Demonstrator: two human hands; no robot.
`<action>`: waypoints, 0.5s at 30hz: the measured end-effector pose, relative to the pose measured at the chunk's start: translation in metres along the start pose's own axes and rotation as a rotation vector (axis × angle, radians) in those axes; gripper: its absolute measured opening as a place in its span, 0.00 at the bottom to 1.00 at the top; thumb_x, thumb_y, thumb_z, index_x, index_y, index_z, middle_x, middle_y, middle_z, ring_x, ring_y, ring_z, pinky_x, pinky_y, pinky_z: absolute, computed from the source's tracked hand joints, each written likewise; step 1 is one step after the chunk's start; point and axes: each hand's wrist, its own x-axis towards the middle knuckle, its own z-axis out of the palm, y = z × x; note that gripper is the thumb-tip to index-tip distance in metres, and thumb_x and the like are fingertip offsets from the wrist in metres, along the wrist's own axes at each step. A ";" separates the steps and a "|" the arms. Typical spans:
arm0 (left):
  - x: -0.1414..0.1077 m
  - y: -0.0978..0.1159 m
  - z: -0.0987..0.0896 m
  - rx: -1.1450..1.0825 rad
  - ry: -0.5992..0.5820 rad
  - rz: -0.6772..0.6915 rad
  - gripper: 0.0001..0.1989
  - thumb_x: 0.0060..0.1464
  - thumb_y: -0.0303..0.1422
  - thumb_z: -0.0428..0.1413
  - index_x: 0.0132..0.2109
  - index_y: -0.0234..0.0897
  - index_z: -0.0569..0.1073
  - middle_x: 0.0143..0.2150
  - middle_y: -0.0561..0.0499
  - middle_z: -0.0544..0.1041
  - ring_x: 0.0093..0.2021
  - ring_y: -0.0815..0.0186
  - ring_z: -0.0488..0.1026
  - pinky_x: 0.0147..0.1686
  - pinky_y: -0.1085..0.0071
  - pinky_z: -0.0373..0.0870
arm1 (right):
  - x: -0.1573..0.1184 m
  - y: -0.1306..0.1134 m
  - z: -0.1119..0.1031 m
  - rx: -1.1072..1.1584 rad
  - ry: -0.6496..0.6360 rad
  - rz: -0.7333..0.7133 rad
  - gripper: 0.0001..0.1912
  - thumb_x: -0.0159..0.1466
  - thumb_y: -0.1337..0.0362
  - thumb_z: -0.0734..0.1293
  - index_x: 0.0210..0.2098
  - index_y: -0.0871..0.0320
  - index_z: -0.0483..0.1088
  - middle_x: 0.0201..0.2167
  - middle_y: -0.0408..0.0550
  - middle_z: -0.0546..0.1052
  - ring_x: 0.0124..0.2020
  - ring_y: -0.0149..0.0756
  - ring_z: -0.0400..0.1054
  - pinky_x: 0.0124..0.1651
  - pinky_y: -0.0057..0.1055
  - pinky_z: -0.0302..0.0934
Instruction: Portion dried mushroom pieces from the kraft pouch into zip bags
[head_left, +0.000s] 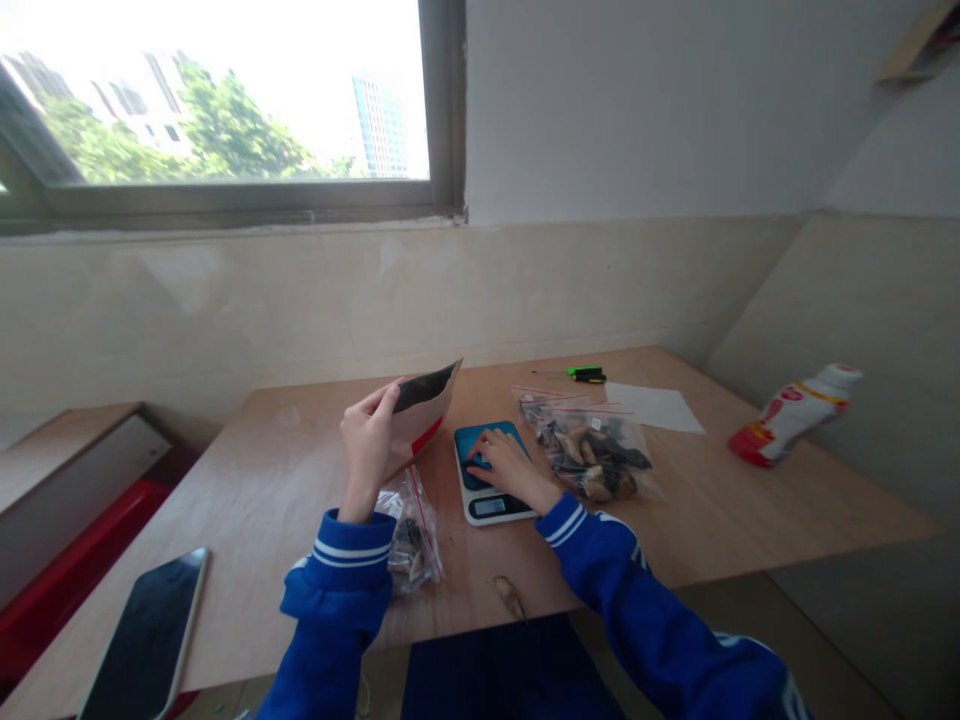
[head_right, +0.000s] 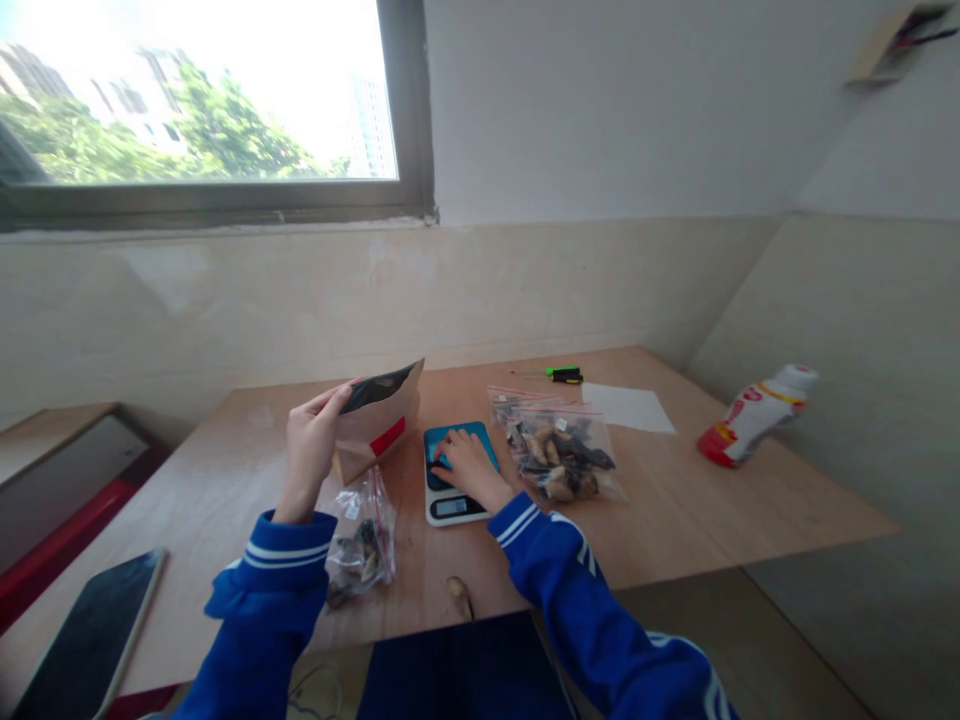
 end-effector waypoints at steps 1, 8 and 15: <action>0.000 0.000 -0.001 0.002 -0.004 0.001 0.16 0.54 0.41 0.55 0.42 0.36 0.81 0.43 0.45 0.82 0.49 0.55 0.76 0.50 0.64 0.70 | 0.000 0.001 -0.001 0.003 0.000 -0.003 0.07 0.58 0.64 0.72 0.36 0.58 0.75 0.38 0.53 0.73 0.43 0.45 0.68 0.46 0.41 0.60; -0.002 -0.005 0.001 0.032 -0.019 -0.008 0.18 0.53 0.43 0.55 0.44 0.36 0.80 0.44 0.45 0.81 0.49 0.55 0.76 0.49 0.64 0.70 | 0.023 -0.001 -0.054 0.420 0.280 0.051 0.08 0.60 0.60 0.70 0.34 0.59 0.76 0.35 0.47 0.73 0.37 0.34 0.69 0.40 0.31 0.61; -0.007 -0.002 0.001 0.023 -0.035 -0.027 0.19 0.54 0.43 0.55 0.45 0.34 0.80 0.44 0.43 0.81 0.49 0.54 0.76 0.50 0.62 0.69 | 0.069 -0.040 -0.104 0.456 0.407 -0.138 0.08 0.62 0.61 0.69 0.39 0.57 0.75 0.40 0.48 0.73 0.46 0.37 0.67 0.53 0.36 0.59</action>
